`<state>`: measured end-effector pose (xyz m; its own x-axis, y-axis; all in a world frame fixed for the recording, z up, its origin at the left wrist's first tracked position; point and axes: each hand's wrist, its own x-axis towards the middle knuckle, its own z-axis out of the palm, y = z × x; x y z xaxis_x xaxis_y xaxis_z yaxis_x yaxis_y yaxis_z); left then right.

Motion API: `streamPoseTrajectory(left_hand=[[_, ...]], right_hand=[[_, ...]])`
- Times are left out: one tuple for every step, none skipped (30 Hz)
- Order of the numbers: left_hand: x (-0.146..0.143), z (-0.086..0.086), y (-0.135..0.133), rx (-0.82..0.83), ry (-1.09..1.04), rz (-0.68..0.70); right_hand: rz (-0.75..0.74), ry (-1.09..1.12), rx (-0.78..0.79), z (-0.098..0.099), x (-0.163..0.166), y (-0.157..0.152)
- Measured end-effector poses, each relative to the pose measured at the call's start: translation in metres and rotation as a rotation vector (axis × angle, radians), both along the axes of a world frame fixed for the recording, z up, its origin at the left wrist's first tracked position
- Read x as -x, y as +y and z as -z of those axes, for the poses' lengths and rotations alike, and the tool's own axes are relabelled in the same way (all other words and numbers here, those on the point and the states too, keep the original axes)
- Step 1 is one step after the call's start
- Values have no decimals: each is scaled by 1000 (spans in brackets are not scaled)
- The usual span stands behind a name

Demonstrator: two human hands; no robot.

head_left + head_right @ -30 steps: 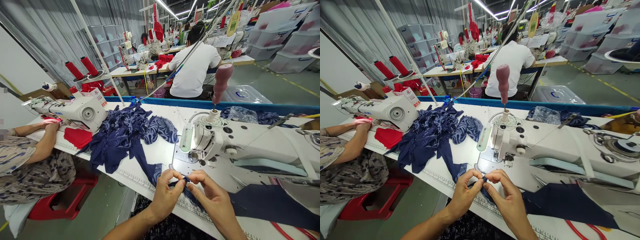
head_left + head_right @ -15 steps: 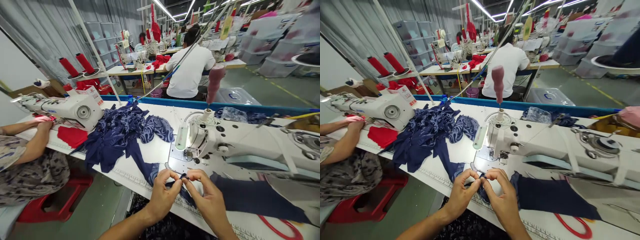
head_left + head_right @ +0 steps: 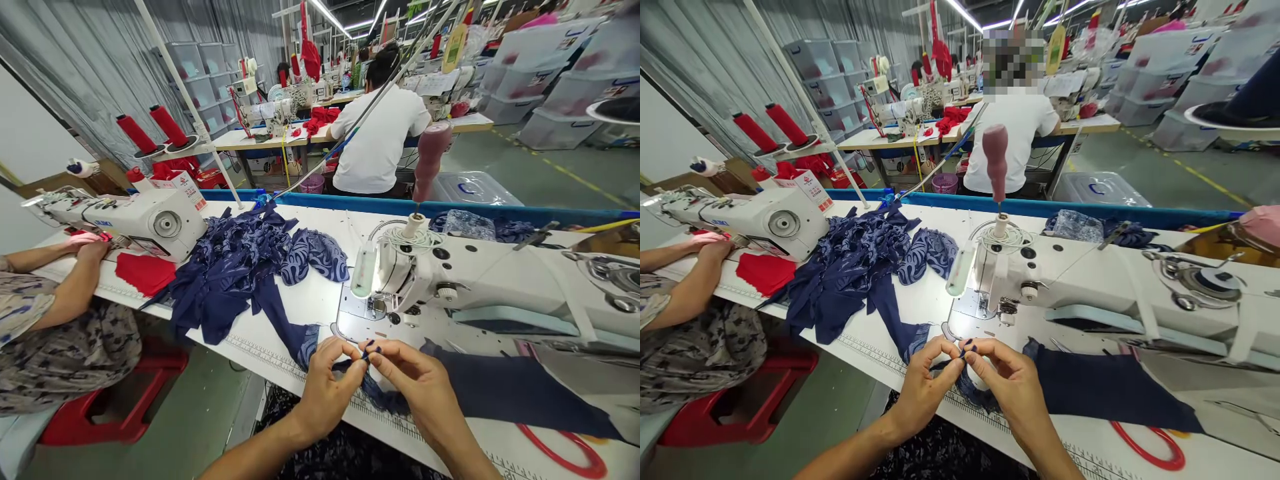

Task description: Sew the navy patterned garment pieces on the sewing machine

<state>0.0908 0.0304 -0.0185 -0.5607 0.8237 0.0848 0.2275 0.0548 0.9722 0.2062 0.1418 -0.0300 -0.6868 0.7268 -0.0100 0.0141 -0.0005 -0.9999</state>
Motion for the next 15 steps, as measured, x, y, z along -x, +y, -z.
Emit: streamPoseTrajectory(left_hand=[[0,0,0,-5,-7,5],[-1,1,0,-9,-13,8],[-1,1,0,-10,-18,11],[-1,2,0,-10,-21,12],[-1,2,0,-11,-22,13],[-1,2,1,-13,-22,15],[-1,3,1,-17,-20,15],[-1,3,2,-21,-16,13],[-1,3,3,-24,-10,9],[-1,3,3,-26,-4,7],[-1,3,3,-25,2,5],[-1,3,3,-23,8,6],[-1,4,2,-19,13,9],[0,4,1,-12,17,14],[1,5,0,1,17,21]], right_hand=[[4,5,60,-1,0,1],[10,7,107,-2,0,1],[14,8,142,-2,0,1],[15,8,166,-3,1,1],[17,7,181,-4,1,0],[19,9,190,-4,1,-1],[27,15,195,-4,2,-1],[35,25,201,-3,3,-2],[43,33,208,-2,4,-2],[50,41,221,-1,5,-3],[58,49,239,0,5,-3],[69,59,261,1,6,-4],[83,70,283,2,7,-4],[95,84,306,3,7,-5],[103,95,323,4,8,-6]])
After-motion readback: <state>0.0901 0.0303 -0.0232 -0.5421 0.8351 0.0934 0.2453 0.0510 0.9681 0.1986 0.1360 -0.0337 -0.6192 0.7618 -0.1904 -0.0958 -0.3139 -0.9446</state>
